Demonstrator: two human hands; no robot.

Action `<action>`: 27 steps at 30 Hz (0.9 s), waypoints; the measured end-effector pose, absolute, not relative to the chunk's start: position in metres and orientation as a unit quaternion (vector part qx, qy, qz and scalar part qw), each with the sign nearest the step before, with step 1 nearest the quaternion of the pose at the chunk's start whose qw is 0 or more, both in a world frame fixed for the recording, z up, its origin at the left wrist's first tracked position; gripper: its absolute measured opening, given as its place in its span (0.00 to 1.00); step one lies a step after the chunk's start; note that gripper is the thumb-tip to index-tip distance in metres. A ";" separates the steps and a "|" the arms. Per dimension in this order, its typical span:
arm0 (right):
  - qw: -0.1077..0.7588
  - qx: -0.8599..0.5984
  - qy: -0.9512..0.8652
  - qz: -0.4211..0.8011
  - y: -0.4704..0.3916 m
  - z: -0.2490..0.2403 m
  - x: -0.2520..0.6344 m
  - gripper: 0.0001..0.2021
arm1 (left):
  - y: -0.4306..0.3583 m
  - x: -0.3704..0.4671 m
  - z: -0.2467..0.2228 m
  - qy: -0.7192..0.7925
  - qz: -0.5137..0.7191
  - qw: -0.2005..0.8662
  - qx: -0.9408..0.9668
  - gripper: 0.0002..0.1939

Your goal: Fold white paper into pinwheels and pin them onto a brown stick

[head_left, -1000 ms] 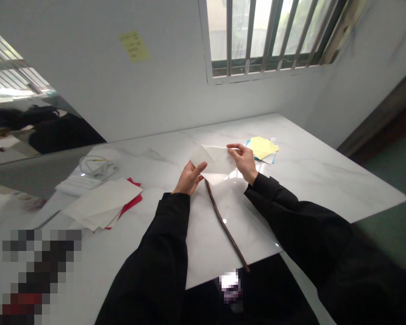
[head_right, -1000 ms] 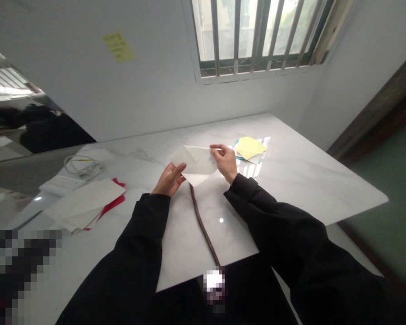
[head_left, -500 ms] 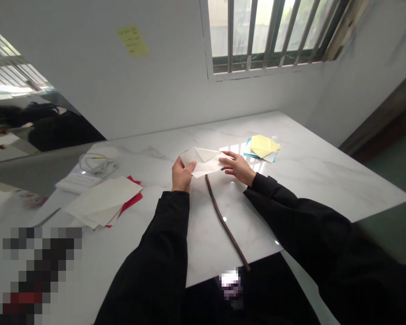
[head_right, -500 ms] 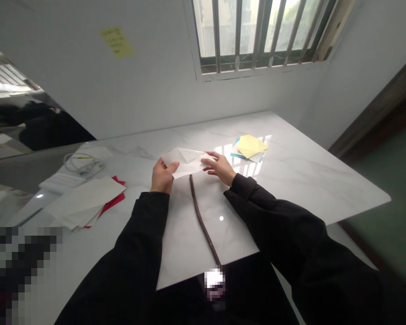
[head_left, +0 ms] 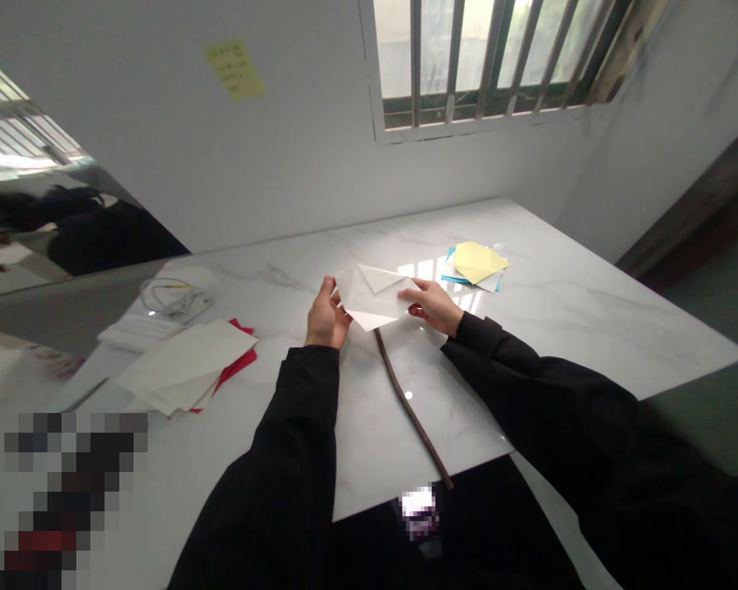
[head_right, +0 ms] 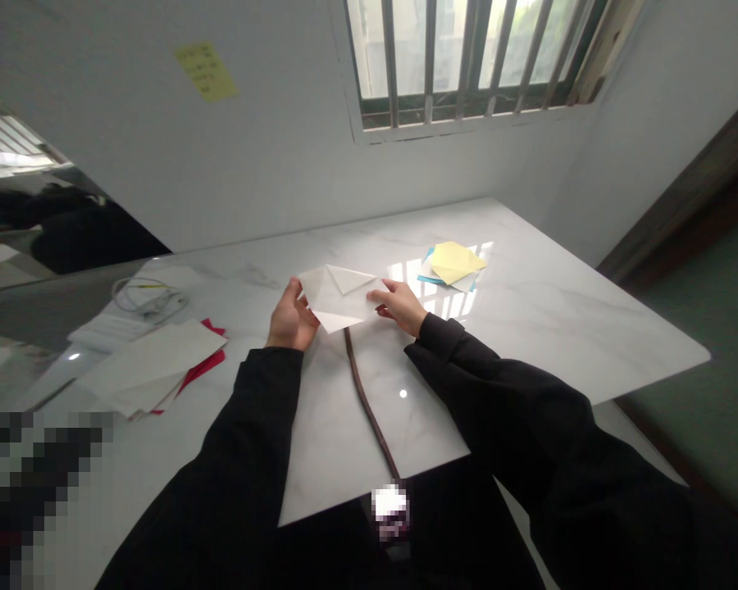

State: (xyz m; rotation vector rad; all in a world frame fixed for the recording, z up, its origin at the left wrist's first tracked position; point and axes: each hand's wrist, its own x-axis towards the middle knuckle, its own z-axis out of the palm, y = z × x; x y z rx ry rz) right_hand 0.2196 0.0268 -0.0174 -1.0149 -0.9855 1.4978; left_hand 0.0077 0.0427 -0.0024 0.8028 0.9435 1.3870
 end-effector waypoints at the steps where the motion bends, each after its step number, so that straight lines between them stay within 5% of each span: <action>1: 0.513 -0.425 -0.407 0.624 0.027 -0.017 0.219 0.10 | 0.043 0.008 -0.002 0.399 0.598 0.600 0.351 0.23; 18: 0.481 -0.415 -0.410 0.655 0.026 -0.017 0.220 0.13 | 0.042 0.008 -0.008 0.397 0.581 0.587 0.401 0.30; 23: 0.502 -0.362 -0.296 0.728 0.027 -0.010 0.221 0.23 | 0.045 0.005 -0.008 0.414 0.606 0.570 0.369 0.25; 27: 0.497 -0.311 -0.281 0.760 0.025 -0.007 0.219 0.21 | 0.045 0.005 -0.008 0.416 0.617 0.571 0.347 0.20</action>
